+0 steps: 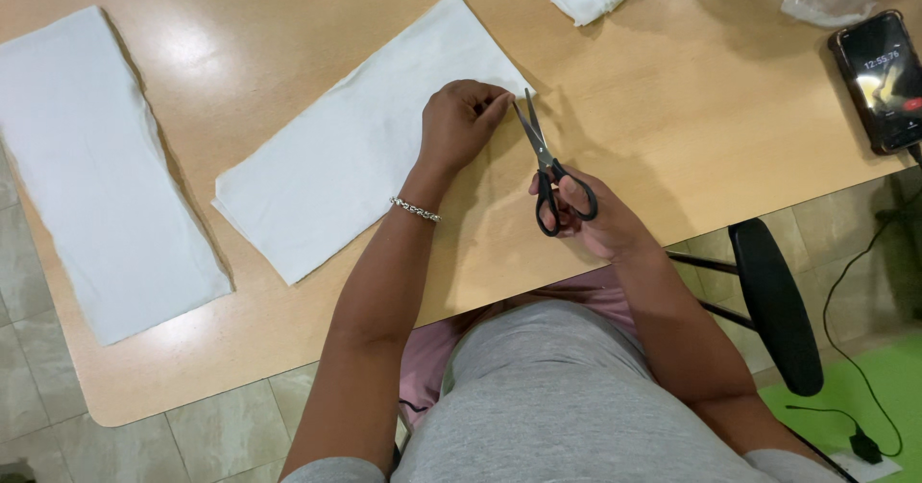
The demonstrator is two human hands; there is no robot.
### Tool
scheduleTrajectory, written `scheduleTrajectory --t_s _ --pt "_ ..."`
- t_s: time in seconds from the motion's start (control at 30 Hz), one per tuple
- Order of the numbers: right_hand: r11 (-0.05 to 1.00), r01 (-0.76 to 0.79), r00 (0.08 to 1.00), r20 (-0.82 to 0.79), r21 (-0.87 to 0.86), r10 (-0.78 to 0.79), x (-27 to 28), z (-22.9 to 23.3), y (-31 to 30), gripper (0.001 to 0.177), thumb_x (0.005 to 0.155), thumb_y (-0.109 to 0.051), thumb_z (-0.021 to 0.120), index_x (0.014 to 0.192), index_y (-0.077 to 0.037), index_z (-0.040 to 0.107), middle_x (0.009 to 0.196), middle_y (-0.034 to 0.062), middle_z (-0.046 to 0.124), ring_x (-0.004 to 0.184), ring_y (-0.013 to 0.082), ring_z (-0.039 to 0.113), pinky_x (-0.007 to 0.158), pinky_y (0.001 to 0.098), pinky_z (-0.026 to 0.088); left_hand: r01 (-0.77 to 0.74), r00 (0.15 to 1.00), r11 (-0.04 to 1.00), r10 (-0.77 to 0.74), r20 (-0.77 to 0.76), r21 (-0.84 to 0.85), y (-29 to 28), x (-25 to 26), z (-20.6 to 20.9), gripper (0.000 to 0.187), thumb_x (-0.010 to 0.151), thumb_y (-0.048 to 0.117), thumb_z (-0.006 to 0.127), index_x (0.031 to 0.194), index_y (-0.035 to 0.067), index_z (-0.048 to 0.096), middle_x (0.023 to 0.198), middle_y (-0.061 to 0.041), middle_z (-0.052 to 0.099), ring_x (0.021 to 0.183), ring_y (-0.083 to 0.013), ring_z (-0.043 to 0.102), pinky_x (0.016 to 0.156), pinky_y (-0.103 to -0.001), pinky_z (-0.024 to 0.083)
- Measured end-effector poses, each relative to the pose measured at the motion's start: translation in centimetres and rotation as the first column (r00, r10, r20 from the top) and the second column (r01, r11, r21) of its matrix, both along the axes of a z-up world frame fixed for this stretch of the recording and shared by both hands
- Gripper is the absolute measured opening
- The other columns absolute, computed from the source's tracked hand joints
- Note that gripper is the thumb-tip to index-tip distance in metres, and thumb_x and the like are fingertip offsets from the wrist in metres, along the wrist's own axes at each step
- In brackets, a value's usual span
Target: The person folds rectangular pieces of white fabric on a table, uses scissors to cut and trim specific pieces, and adds the finished folded items to a growing stack.
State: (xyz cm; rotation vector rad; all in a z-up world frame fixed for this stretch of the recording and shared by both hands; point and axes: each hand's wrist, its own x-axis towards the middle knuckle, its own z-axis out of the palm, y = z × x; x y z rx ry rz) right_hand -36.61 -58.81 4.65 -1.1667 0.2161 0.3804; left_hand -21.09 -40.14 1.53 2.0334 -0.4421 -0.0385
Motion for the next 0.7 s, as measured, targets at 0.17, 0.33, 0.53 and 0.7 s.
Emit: scheduleTrajectory --t_s 0.17,0.33,0.53,0.7 --pt "1.000 0.026 0.999 -0.023 0.004 -0.026 0.3 -0.5 0.3 0.047 0.100 -0.051 0.061 0.112 -0.006 0.060 0.062 0.0124 0.061 0.054 0.0112 0.040 0.044 0.0189 0.030 -0.016 0.999 0.998 0.014 -0.033 -0.061 0.1 0.1 -0.2 0.020 0.092 0.033 0.073 0.094 0.015 0.082 0.078 -0.008 0.073 0.078 -0.0290 0.071 0.067 -0.039 0.056" --pt "0.999 0.035 0.998 -0.059 -0.003 -0.035 0.0 -0.3 0.1 0.047 0.100 -0.053 0.060 0.113 -0.007 0.060 0.063 0.0112 0.062 0.053 0.0109 0.041 0.045 0.0191 0.033 -0.037 0.998 0.993 0.031 -0.053 -0.115 0.1 0.1 0.0 0.018 0.093 0.032 0.073 0.093 0.015 0.081 0.077 -0.008 0.072 0.075 -0.0264 0.070 0.065 -0.037 0.056" --pt "0.999 0.043 0.997 -0.062 0.002 -0.042 -0.4 -1.1 -0.5 0.051 0.100 -0.057 0.059 0.117 -0.009 0.059 0.065 0.0099 0.063 0.053 0.0105 0.044 0.046 0.0190 0.035 -0.053 0.997 0.989 0.044 -0.065 -0.138 0.1 0.1 0.0 0.019 0.093 0.032 0.074 0.092 0.015 0.081 0.077 -0.008 0.072 0.073 -0.0243 0.070 0.062 -0.034 0.055" --pt "0.999 0.039 0.998 -0.048 0.004 -0.039 -0.5 -2.1 -0.8 0.060 0.096 -0.067 0.056 0.118 -0.012 0.059 0.068 0.0073 0.063 0.055 0.0091 0.044 0.048 0.0188 0.036 -0.059 0.996 0.987 0.048 -0.079 -0.148 0.2 0.1 0.3 0.019 0.092 0.032 0.075 0.092 0.015 0.081 0.077 -0.008 0.072 0.073 -0.0222 0.070 0.062 -0.033 0.055"
